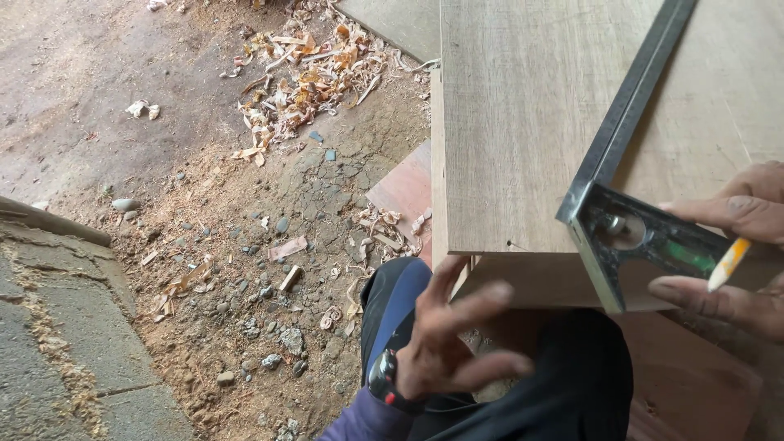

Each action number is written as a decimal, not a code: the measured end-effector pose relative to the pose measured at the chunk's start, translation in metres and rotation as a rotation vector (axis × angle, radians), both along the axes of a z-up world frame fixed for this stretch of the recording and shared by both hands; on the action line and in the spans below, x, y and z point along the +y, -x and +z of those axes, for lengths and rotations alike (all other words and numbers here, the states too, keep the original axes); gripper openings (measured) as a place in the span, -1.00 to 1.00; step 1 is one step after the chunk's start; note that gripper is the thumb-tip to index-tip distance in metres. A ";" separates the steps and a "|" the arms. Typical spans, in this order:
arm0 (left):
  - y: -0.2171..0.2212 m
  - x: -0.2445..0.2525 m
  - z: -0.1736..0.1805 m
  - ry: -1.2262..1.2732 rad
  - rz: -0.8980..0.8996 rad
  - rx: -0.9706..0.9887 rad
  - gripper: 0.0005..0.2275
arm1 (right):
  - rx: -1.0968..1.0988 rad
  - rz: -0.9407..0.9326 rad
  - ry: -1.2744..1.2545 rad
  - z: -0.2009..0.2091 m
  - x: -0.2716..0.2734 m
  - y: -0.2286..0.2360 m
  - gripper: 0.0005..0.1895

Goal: The person assembles a small wooden cabinet on the ground of a workshop. They hammer nails into the frame, reposition and flip the cabinet, fetch nails from a toolbox, then use a combination square and pencil to measure and mark the wood panels.

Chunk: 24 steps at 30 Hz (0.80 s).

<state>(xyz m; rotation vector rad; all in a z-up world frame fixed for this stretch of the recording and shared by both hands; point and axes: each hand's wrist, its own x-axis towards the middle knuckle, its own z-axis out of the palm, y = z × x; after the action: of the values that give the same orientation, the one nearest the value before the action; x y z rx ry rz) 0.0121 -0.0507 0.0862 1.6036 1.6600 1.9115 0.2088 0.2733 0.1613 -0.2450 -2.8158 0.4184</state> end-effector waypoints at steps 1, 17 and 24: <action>-0.002 0.000 0.007 -0.013 -0.004 0.046 -0.34 | -0.003 -0.002 -0.017 0.001 -0.017 0.010 -0.18; 0.001 0.002 -0.019 -0.143 -0.117 -0.458 -0.64 | -0.027 0.225 -0.027 0.025 -0.073 0.040 -0.30; -0.009 0.010 -0.009 -0.146 -0.002 -0.547 -0.55 | 0.029 0.171 -0.067 0.017 -0.077 0.036 -0.26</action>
<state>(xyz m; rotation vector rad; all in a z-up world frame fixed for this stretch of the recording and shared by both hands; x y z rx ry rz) 0.0213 -0.0406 0.0772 0.9791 1.3130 2.2445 0.1730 0.1964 0.1779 0.0163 -2.8268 0.3594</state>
